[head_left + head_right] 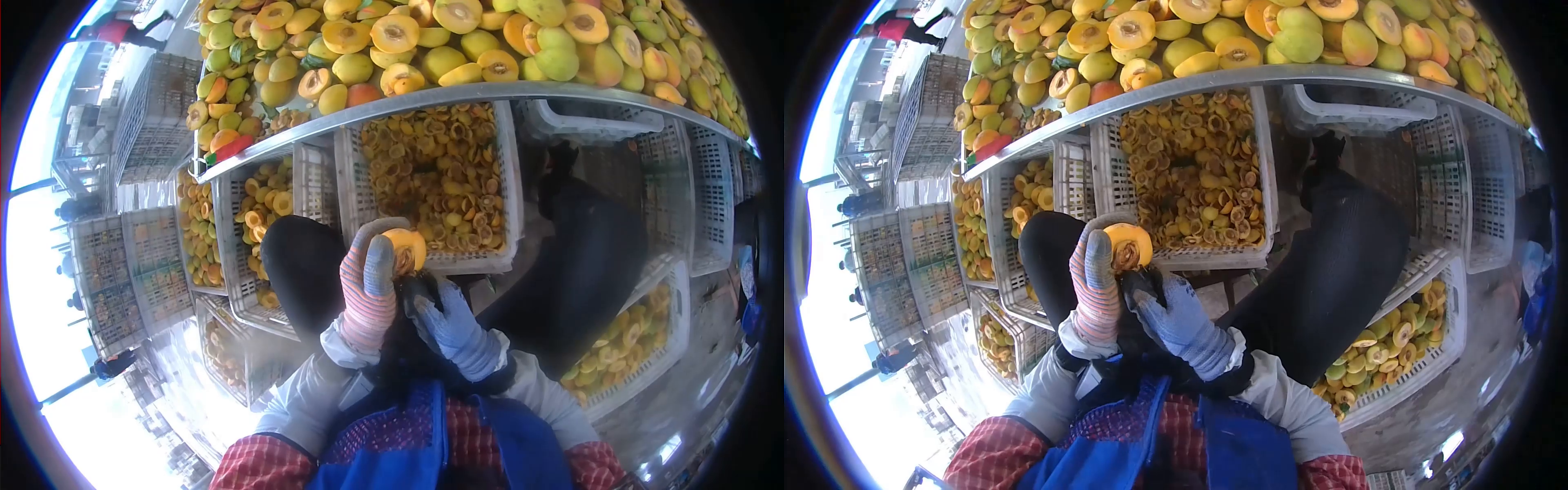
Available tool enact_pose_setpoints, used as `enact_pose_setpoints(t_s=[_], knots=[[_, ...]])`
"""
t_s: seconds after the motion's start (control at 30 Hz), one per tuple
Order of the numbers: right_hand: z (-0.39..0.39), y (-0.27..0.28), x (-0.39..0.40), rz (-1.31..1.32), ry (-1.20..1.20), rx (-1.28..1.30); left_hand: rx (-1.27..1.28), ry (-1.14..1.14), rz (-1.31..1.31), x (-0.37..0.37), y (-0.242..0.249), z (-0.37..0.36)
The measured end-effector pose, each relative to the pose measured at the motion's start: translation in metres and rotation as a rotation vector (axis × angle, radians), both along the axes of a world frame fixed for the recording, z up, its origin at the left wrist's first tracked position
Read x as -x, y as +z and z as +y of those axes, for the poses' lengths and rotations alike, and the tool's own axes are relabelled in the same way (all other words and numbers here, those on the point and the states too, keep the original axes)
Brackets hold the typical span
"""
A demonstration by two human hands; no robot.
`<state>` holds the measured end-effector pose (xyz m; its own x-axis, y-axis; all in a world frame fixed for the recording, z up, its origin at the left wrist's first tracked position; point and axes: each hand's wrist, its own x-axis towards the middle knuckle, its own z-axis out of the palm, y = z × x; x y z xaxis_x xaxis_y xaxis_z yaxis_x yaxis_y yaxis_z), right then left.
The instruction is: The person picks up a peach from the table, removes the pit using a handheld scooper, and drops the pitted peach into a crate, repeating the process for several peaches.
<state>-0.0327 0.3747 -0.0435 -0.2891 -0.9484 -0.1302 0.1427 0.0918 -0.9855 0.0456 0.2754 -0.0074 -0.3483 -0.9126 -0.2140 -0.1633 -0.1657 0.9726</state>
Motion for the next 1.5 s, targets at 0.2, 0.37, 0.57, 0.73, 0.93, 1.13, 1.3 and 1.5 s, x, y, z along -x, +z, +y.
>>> enact_pose_setpoints(t_s=[0.2,0.37,0.57,0.73,0.93,1.13,1.3,1.5], knots=[[0.02,-0.025,-0.018,-0.412,-0.065,0.052,-0.469,-0.338,-0.033,-0.005,0.016,-0.031],[0.019,-0.033,-0.015,-0.325,0.016,0.162,-0.052,0.003,0.082,0.014,0.009,0.005],[0.025,-0.029,-0.01,-0.349,0.118,0.221,-0.331,-0.229,-0.008,0.001,0.005,-0.013],[0.009,-0.007,0.003,-1.656,0.477,-0.108,-0.462,-0.341,0.011,-0.002,0.003,-0.02],[0.0,-0.006,-0.006,-2.172,0.568,-0.032,-0.782,-0.129,0.164,0.006,0.006,-0.011],[-0.008,-0.016,-0.005,-2.181,0.597,0.209,-0.339,0.201,0.095,-0.025,-0.009,-0.018],[-0.012,-0.041,-0.01,-2.208,0.395,0.074,0.692,0.259,-0.992,-0.123,0.01,-0.136],[-0.025,-0.061,-0.013,-2.207,0.386,-0.006,0.661,-0.102,-1.08,-0.009,0.036,-0.189]])
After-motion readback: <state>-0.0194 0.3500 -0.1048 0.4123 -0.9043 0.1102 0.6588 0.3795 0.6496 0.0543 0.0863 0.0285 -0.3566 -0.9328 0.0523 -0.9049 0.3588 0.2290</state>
